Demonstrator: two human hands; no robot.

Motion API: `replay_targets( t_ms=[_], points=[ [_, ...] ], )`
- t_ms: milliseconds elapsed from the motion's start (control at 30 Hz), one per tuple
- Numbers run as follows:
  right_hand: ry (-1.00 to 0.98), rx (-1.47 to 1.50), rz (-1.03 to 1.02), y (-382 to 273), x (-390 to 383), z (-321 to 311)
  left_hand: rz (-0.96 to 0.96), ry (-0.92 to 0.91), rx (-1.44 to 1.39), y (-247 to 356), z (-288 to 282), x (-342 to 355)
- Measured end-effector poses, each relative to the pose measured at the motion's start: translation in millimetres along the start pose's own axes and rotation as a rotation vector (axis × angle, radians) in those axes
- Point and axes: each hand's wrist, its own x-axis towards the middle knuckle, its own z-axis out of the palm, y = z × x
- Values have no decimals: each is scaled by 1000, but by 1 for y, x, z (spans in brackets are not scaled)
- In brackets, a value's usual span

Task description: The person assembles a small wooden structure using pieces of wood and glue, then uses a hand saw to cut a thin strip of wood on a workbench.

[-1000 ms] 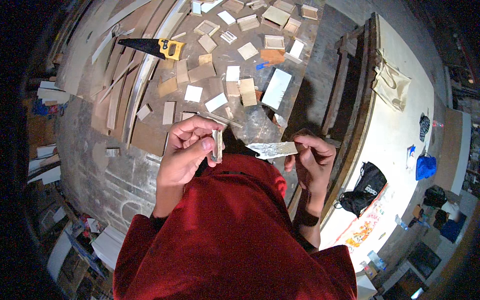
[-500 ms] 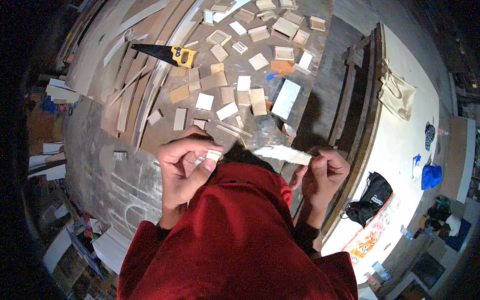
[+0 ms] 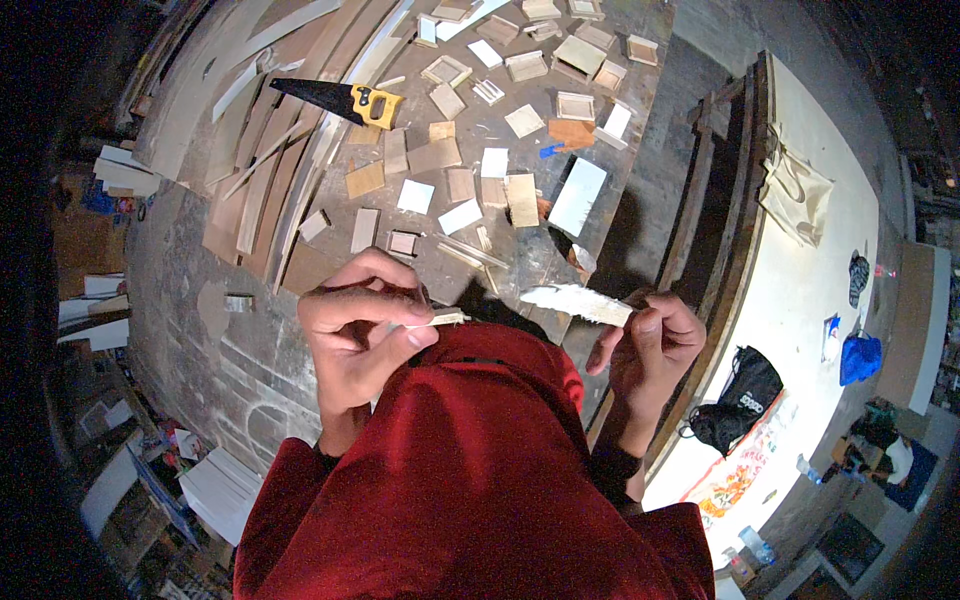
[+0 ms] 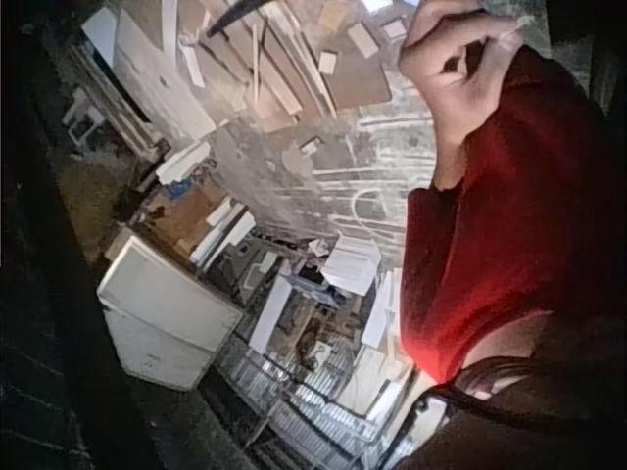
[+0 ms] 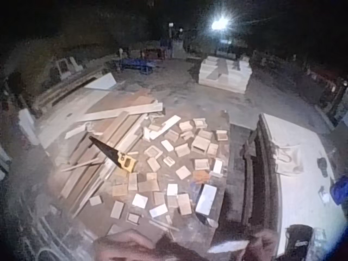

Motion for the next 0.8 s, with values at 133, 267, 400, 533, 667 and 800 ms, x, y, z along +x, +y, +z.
replay_targets(
  t_ms=[133,267,400,533,667,800],
  points=[
    [-82,-17,10,-1,1,3,-205,-38,-114,-1,-6,-7],
    [-126,10,8,0,3,10,-210,12,-433,-8,-1,-8],
    [-49,28,11,5,5,32,-217,24,-479,-9,1,-6],
    [-111,195,125,11,7,56,-233,111,-359,-7,2,-5],
    [-296,255,255,23,10,78,-317,193,-281,-4,7,-4],
    [-311,229,183,46,7,89,-311,236,-287,-11,6,-5]
  ],
)
